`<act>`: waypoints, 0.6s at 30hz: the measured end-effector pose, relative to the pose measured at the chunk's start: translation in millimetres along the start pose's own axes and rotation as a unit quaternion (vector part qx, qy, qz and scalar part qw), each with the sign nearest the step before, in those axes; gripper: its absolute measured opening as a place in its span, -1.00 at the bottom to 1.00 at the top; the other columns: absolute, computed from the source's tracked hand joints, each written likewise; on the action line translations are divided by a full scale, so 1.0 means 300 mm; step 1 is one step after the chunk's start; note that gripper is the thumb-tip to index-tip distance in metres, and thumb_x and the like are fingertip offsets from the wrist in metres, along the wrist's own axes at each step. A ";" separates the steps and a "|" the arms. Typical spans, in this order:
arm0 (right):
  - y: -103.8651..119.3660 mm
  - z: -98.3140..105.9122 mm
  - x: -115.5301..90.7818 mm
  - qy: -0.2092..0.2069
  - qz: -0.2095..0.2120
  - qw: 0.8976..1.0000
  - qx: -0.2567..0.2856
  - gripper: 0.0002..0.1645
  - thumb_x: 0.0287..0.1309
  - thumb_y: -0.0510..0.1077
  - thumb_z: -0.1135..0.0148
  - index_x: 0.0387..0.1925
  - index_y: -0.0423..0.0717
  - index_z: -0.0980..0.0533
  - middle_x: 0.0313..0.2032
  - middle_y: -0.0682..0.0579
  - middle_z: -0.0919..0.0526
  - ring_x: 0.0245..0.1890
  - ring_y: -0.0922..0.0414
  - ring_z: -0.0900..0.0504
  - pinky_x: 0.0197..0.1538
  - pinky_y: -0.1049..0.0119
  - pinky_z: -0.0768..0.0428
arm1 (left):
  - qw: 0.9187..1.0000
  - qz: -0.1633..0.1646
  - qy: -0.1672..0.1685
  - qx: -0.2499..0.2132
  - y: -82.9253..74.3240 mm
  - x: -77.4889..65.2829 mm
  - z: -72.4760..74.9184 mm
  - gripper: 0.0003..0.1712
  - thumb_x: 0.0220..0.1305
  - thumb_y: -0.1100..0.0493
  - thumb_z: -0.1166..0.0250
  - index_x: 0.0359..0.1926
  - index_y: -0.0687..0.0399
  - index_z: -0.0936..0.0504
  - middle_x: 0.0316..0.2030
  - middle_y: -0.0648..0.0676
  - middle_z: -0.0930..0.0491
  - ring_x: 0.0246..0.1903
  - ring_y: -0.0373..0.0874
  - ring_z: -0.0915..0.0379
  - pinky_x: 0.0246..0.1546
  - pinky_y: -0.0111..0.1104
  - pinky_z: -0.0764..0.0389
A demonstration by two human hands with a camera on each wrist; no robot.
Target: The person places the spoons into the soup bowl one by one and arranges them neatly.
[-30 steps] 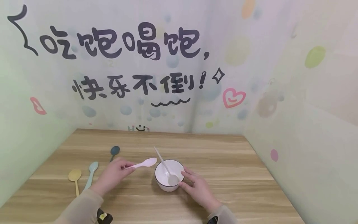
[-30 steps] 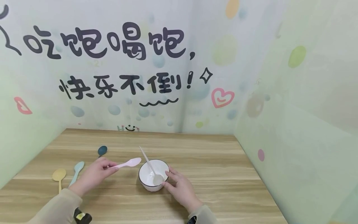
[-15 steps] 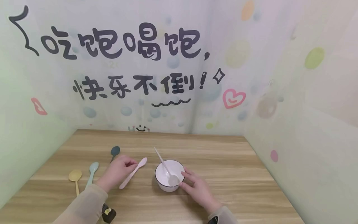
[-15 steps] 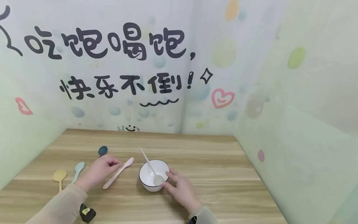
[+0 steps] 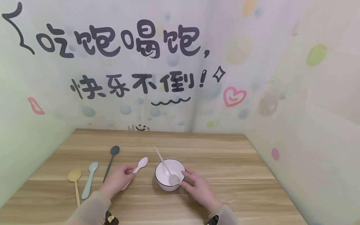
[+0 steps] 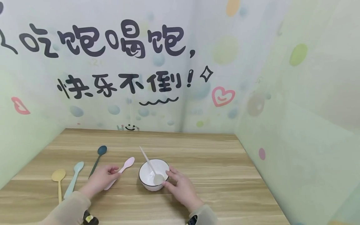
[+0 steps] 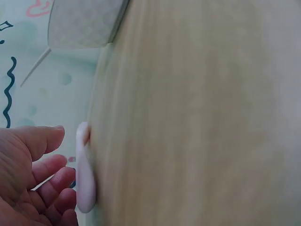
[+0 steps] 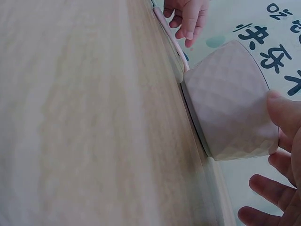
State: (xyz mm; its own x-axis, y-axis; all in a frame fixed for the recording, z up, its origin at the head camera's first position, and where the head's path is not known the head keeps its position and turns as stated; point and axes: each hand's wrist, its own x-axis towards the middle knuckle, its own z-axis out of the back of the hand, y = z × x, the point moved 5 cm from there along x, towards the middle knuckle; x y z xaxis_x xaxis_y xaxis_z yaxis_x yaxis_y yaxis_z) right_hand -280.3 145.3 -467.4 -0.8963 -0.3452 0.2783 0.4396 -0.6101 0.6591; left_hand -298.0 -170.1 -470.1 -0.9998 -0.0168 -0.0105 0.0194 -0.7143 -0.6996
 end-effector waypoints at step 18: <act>0.005 0.004 -0.001 -0.002 -0.001 1.000 -0.003 -0.34 0.15 0.22 -0.26 0.16 -0.09 -0.53 0.30 -0.02 -0.41 0.28 -0.05 -0.37 0.26 -0.04 -0.30 | 0.999 0.031 -0.024 0.035 0.051 0.020 -0.044 -0.52 0.09 0.05 -0.41 -0.08 0.32 -0.59 -0.27 0.11 -0.58 -0.29 -0.05 -0.46 -0.27 -0.14 -0.45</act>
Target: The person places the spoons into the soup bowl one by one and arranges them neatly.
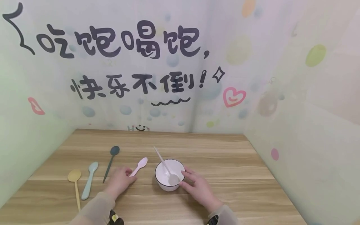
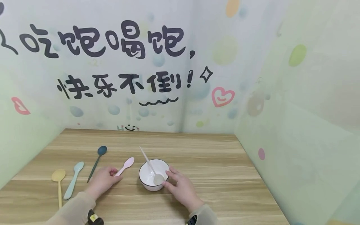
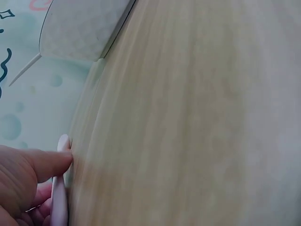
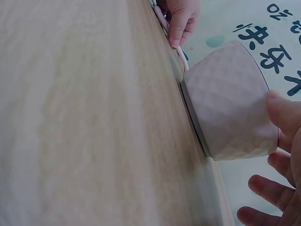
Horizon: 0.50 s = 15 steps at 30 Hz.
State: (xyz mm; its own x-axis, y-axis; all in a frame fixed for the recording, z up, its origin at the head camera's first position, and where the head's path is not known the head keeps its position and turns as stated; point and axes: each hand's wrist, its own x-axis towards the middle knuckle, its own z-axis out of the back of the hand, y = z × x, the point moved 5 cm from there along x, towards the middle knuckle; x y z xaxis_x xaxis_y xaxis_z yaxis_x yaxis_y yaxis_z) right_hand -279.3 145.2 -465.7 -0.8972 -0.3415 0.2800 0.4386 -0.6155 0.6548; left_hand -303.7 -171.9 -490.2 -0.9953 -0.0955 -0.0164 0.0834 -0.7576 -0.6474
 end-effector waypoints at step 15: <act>0.000 -0.001 0.002 -0.003 0.001 1.000 -0.002 -0.38 0.15 0.16 -0.29 0.15 -0.09 -0.53 0.29 -0.01 -0.41 0.27 -0.06 -0.38 0.25 -0.04 -0.32 | 0.999 -0.007 -0.043 -0.008 -0.003 -0.012 0.006 -0.75 0.16 0.13 -0.34 -0.26 0.27 -0.65 -0.37 0.10 -0.58 -0.38 -0.04 -0.44 -0.35 -0.18 -0.40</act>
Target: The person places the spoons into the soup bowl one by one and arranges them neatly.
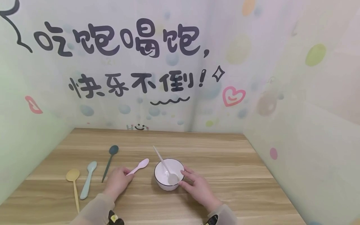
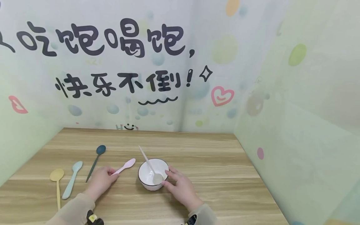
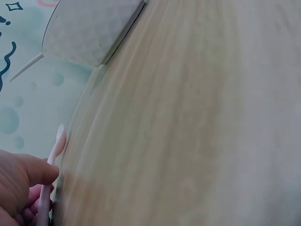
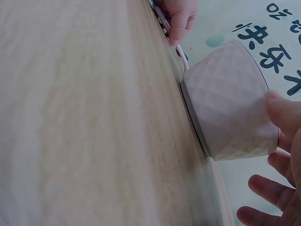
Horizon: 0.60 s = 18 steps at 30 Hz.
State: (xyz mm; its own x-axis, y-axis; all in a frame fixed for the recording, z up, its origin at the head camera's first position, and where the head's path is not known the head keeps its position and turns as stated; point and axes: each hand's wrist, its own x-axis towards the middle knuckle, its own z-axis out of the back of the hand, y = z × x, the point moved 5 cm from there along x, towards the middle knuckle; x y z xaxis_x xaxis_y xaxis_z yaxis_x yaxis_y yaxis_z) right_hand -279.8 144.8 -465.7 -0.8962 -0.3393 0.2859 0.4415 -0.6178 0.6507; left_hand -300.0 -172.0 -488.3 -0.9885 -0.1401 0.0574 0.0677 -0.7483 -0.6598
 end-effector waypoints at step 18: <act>-0.001 0.000 -0.005 -0.001 -0.005 1.000 0.002 -0.36 0.14 0.20 -0.27 0.16 -0.07 -0.53 0.29 0.01 -0.41 0.27 -0.03 -0.39 0.25 -0.01 -0.33 | 0.997 0.030 0.034 -0.062 -0.016 -0.023 0.066 -0.60 0.25 0.04 -0.26 -0.06 0.27 -0.59 -0.43 0.03 -0.53 -0.45 -0.09 -0.36 -0.46 -0.31 -0.35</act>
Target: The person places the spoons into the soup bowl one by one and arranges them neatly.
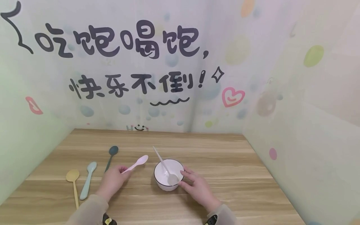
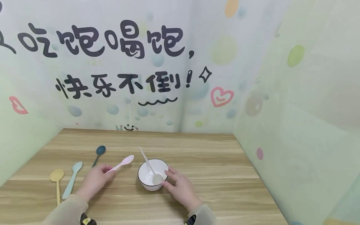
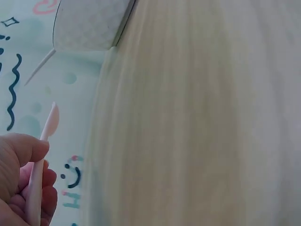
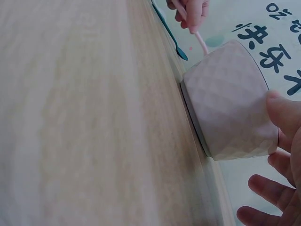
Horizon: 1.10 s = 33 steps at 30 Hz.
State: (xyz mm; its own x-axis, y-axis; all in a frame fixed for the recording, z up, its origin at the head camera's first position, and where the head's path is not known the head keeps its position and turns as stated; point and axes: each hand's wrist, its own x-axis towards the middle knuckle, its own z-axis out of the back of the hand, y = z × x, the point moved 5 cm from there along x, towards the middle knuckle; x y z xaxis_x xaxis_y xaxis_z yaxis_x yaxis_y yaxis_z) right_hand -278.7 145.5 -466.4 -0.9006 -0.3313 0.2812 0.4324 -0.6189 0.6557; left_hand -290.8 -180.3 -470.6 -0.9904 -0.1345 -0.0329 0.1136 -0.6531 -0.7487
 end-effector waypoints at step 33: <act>0.000 -0.004 -0.001 -0.006 0.006 1.000 0.004 -0.35 0.14 0.22 -0.27 0.15 -0.08 -0.54 0.30 0.00 -0.41 0.28 -0.05 -0.38 0.25 -0.03 -0.32 | 0.984 -0.166 0.045 0.055 -0.251 -0.008 0.080 -0.90 0.16 0.19 -0.37 -0.31 0.10 -0.66 -0.50 -0.05 -0.51 -0.51 -0.15 -0.35 -0.48 -0.30 -0.41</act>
State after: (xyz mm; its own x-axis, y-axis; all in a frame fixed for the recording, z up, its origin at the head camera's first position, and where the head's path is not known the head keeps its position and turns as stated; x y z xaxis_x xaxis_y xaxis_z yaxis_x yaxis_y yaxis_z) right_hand -278.3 144.9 -467.3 -0.8956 -0.3301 0.2982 0.4435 -0.6097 0.6569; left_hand -295.0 -148.6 -398.2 -0.9767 0.1632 0.1396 -0.2147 -0.7268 -0.6525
